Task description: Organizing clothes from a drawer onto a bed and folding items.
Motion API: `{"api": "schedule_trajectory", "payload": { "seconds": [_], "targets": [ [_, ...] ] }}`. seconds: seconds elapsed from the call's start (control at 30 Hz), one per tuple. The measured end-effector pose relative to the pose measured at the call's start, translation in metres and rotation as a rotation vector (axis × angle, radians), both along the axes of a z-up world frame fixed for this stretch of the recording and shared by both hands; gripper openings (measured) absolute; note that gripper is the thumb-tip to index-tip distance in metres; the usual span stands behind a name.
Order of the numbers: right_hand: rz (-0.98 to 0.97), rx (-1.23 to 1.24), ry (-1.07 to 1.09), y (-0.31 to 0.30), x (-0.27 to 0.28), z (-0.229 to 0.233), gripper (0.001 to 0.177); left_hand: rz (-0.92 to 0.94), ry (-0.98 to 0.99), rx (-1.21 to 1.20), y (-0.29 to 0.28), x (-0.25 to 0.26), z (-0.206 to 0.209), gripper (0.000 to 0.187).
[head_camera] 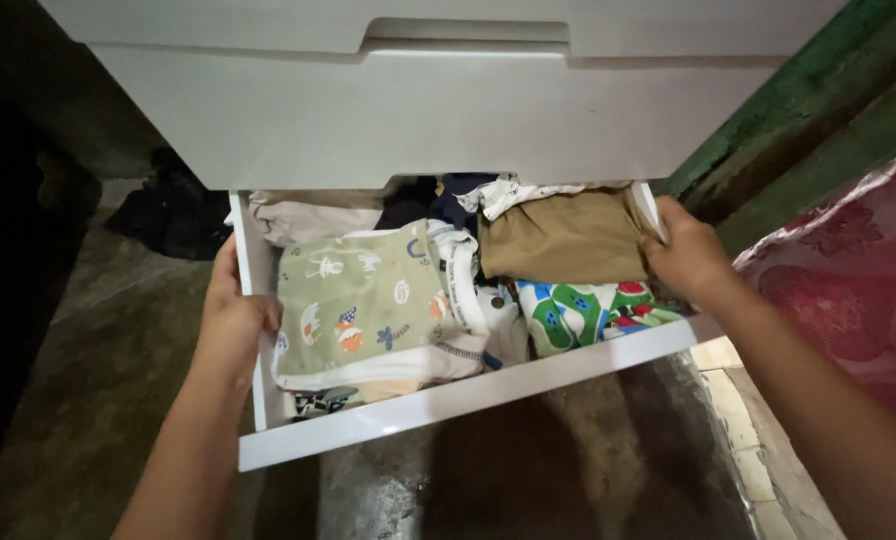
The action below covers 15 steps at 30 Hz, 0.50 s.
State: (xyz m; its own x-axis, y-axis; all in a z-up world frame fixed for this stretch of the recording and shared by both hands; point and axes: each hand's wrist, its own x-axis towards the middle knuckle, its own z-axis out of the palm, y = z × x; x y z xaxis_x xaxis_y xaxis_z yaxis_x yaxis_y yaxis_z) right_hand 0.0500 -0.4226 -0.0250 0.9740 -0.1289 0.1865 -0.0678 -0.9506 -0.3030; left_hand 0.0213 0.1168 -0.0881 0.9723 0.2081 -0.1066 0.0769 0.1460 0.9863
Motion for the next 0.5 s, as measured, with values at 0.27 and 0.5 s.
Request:
{"api": "schedule_trajectory", "payload": {
  "seconds": [0.27, 0.5],
  "targets": [
    [-0.008, -0.014, -0.021, 0.009, -0.036, -0.015, 0.039, -0.011, -0.009, -0.035, 0.011, 0.005, 0.000, 0.097],
    [-0.138, 0.047, 0.244, 0.015, -0.078, -0.027, 0.041, -0.034, 0.018, 0.002, 0.019, 0.000, -0.002, 0.099]
  ]
}}
